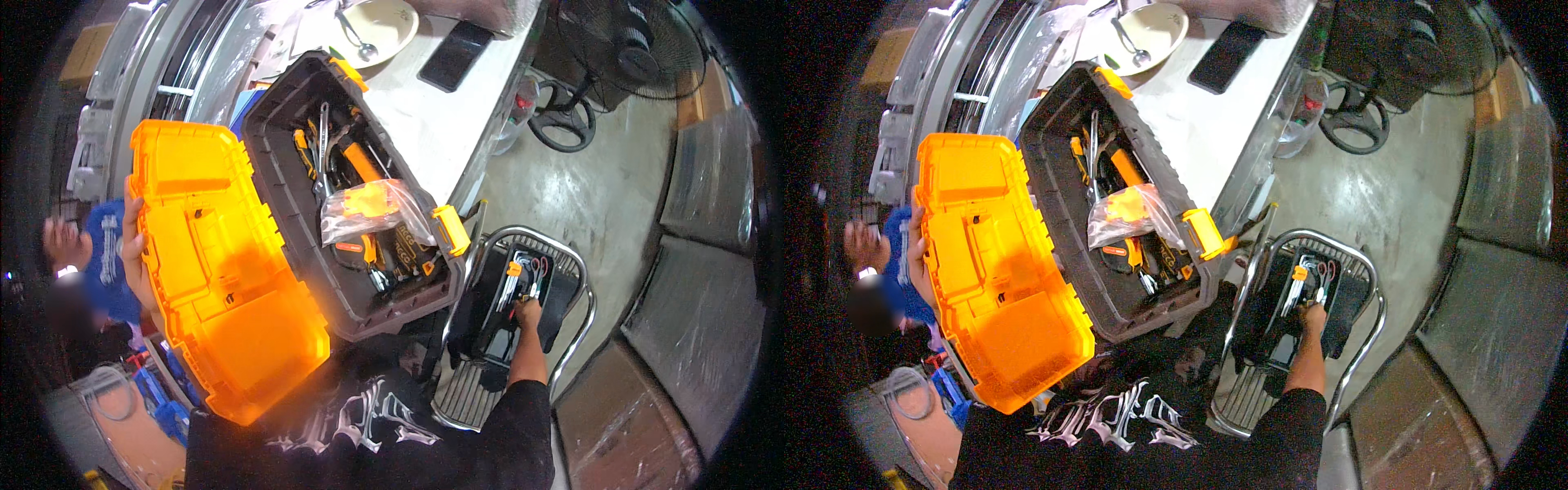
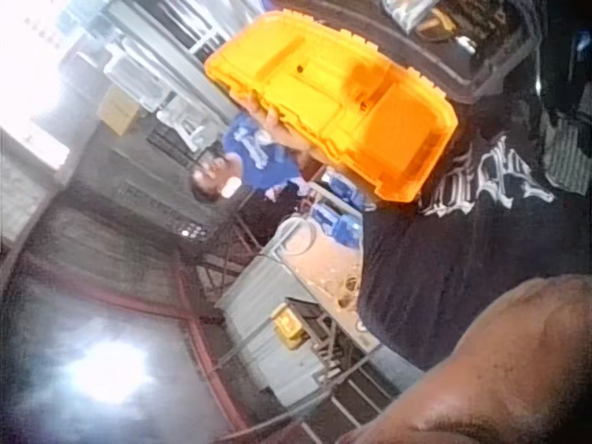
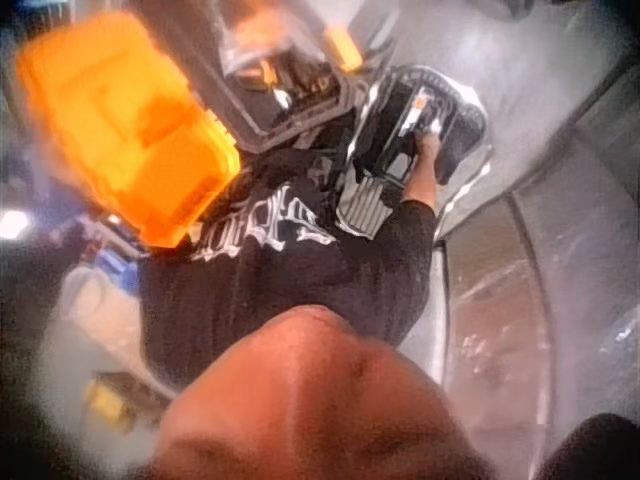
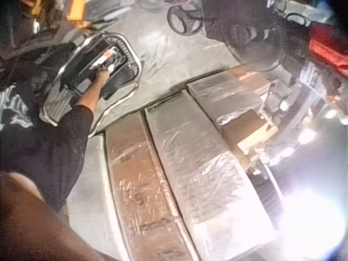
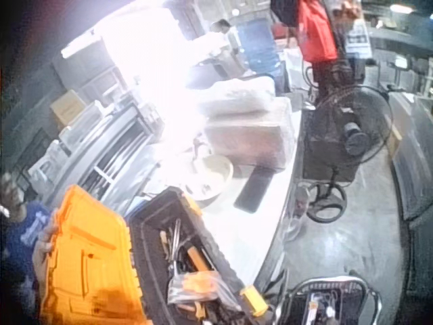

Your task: The person uses a wrench to tighten bolts on a stainless steel commercial kitchen appliance, then uses a utility knife to remove a sticker from the control panel. They walk to a toolbox, open it, and retrieve additional tools before returning to the appliance.

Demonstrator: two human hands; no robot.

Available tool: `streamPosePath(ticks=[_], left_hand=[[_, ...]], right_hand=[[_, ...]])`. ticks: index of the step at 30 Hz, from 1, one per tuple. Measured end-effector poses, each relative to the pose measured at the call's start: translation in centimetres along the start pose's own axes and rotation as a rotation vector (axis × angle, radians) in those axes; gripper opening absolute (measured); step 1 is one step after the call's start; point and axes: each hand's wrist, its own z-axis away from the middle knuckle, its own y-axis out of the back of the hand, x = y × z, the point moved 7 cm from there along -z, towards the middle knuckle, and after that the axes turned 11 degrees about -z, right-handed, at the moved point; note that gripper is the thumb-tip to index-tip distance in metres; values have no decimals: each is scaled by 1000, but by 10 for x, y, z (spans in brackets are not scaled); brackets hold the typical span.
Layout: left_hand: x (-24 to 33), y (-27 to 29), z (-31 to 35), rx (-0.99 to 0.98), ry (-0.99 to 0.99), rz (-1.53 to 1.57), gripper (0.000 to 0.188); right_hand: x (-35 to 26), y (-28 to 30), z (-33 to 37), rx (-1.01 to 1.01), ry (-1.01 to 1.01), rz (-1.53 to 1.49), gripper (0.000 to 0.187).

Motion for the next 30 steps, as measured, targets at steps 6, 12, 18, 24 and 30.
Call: streamPosePath(ticks=[6, 12, 18, 24, 30], left_hand=[[3, 9, -5, 21, -112, -299, 61], [38, -10, -5, -99, -523, -778, 40], [43, -24, -1, -289, -463, -869, 46], [43, -33, -4, -327, -492, -713, 53], [28, -20, -11, -238, -191, -724, 35]], right_hand=[[-90, 83, 22, 193, 186, -165, 51], [-298, 246, 155, -86, 555, -849, 53], [-537, 291, 432, -667, 1444, -1000, 56], [-622, 208, 598, -534, 2021, -405, 50], [-641, 189, 640, -1030, 2090, -417, 67]])
